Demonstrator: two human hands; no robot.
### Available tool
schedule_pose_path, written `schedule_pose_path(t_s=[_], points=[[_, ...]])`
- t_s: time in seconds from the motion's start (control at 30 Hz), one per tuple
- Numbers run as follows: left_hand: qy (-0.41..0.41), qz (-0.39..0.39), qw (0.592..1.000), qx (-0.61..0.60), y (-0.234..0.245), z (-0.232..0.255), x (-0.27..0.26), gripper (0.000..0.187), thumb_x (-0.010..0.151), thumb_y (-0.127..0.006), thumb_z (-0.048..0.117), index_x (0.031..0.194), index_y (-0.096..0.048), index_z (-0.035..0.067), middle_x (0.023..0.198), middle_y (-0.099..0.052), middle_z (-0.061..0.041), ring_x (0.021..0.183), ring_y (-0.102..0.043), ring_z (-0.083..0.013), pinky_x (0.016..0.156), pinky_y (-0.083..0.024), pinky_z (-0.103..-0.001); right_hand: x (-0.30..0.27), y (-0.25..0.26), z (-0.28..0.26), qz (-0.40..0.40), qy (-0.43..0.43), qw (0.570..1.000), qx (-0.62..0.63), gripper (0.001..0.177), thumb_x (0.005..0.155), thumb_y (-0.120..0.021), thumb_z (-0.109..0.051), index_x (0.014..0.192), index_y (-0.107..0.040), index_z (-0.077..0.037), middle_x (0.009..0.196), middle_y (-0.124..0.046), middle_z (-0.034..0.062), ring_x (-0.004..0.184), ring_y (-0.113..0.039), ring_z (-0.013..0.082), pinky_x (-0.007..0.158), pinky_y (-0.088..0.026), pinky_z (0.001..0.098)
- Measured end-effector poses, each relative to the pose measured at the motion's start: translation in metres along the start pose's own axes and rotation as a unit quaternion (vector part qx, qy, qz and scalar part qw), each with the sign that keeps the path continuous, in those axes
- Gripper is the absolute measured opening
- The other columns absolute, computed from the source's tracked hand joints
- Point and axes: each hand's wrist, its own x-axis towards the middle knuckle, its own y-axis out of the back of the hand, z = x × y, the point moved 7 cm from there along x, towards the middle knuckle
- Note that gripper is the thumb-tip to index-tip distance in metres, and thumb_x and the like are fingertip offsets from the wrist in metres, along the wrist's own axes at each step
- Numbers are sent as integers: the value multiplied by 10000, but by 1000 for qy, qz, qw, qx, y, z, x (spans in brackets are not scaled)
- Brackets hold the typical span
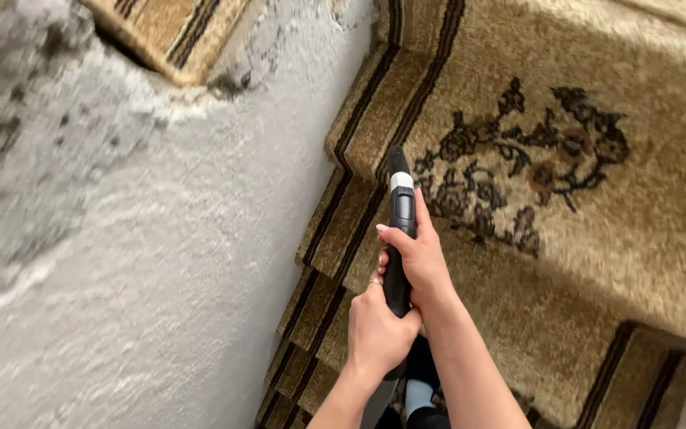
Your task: The person vacuums carpeted stairs using a vacuum hose attachment, moving the nozzle along the edges and surface of each step. They pick up a bag to vacuum under it and then place it back on the stairs.
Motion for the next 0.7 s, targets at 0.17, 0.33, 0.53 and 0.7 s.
schedule_pose_path(t_s=[0.17, 0.33, 0.53, 0.7], points=[[-8, -27, 1000, 1, -5, 63, 38, 410, 766, -692, 302, 1109, -636, 84, 870, -772, -159, 804, -739, -399, 701, -582, -487, 37, 6, -59, 1, 7, 1000, -3, 1001, 869, -639, -26, 1678, -159, -366, 732, -546, 126, 490, -516, 185, 435, -440, 352], [-42, -38, 998, 0, -7, 123, 73, 431, 774, -686, 294, 1139, -620, 74, 895, -764, -181, 800, -738, -409, 712, -595, -504, 80, 19, -108, 16, 29, 999, -31, 1002, 867, -643, -22, 1683, -152, -334, 745, -543, 121, 499, -525, 172, 434, -457, 350], [-22, -15, 1000, -13, 1, 119, 122, 468, 671, -653, 283, 1079, -636, 55, 821, -738, -235, 888, -739, -478, 701, -541, -535, 135, 9, -105, -10, 103, 995, 11, 942, 884, -713, -6, 1653, -223, -244, 743, -582, 171, 509, -621, 212, 401, -541, 358], [0, 16, 1000, -24, 31, 98, 153, 451, 664, -672, 232, 1076, -658, 50, 838, -749, -230, 868, -750, -460, 671, -547, -502, 162, -31, -89, -34, 91, 995, 2, 955, 869, -696, 27, 1656, -211, -212, 705, -598, 187, 495, -630, 232, 417, -554, 391]])
